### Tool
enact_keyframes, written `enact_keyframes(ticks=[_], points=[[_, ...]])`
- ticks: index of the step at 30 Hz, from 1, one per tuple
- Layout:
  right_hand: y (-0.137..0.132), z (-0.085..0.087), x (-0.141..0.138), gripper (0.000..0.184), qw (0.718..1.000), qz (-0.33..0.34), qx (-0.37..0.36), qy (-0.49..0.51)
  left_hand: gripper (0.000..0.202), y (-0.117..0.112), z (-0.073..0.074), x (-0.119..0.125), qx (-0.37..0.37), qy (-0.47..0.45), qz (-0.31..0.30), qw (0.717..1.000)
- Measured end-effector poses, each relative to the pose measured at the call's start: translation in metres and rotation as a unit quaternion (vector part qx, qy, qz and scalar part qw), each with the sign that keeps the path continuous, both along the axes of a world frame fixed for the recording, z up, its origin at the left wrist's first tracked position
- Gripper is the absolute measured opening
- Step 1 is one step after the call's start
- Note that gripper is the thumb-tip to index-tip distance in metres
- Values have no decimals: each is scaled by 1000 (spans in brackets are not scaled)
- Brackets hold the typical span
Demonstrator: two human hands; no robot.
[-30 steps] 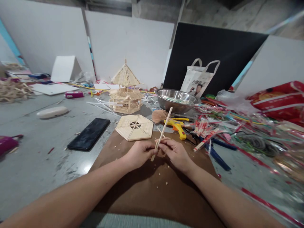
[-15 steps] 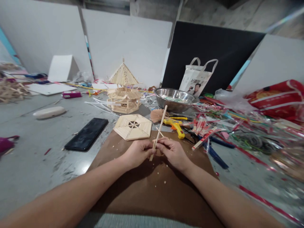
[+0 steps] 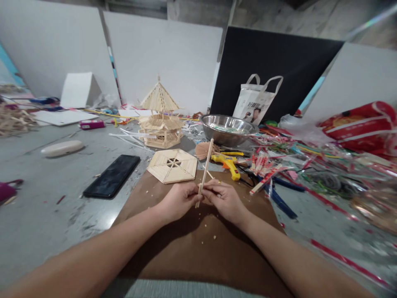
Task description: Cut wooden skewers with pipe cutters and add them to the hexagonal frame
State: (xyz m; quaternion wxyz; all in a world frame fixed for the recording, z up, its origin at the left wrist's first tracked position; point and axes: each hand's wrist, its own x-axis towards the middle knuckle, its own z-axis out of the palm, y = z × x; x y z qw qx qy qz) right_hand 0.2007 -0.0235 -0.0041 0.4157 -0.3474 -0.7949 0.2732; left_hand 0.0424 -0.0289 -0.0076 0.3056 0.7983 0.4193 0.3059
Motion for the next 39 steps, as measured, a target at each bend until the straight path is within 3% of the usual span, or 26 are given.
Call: enact_keyframes(ticks=[5, 8, 12, 13, 15, 21, 26, 31, 34, 39], points=[[5, 5, 7, 19, 998, -10, 25, -51, 19, -2, 0, 1, 6, 19, 3, 1000], [18, 6, 21, 21, 987, -103, 69, -105, 19, -3, 0, 1, 3, 21, 9, 1000], [46, -1, 48, 24, 925, -268, 139, -231, 20, -3, 1, 2, 9, 30, 9, 999], [53, -3, 54, 27, 899, -310, 131, -279, 21, -3, 2, 2, 10, 32, 8, 999], [62, -5, 64, 30, 881, -339, 114, -309, 21, -4, 2, 2, 13, 31, 6, 999], [67, 4, 84, 29, 853, -372, 57, -361, 20, -4, 2, 1, 17, 13, 1, 1000], [67, 16, 104, 30, 804, -438, 1, -403, 20, -4, 1, 1, 20, 6, 2, 1000], [71, 17, 126, 32, 760, -476, -50, -439, 19, -3, 0, 1, 21, 7, -1, 1000], [73, 16, 131, 30, 753, -476, -54, -452, 19, -3, 0, 1, 15, 12, -2, 1000], [71, 18, 129, 28, 770, -442, -12, -459, 20, -3, -1, 1, 16, 8, -1, 1000]])
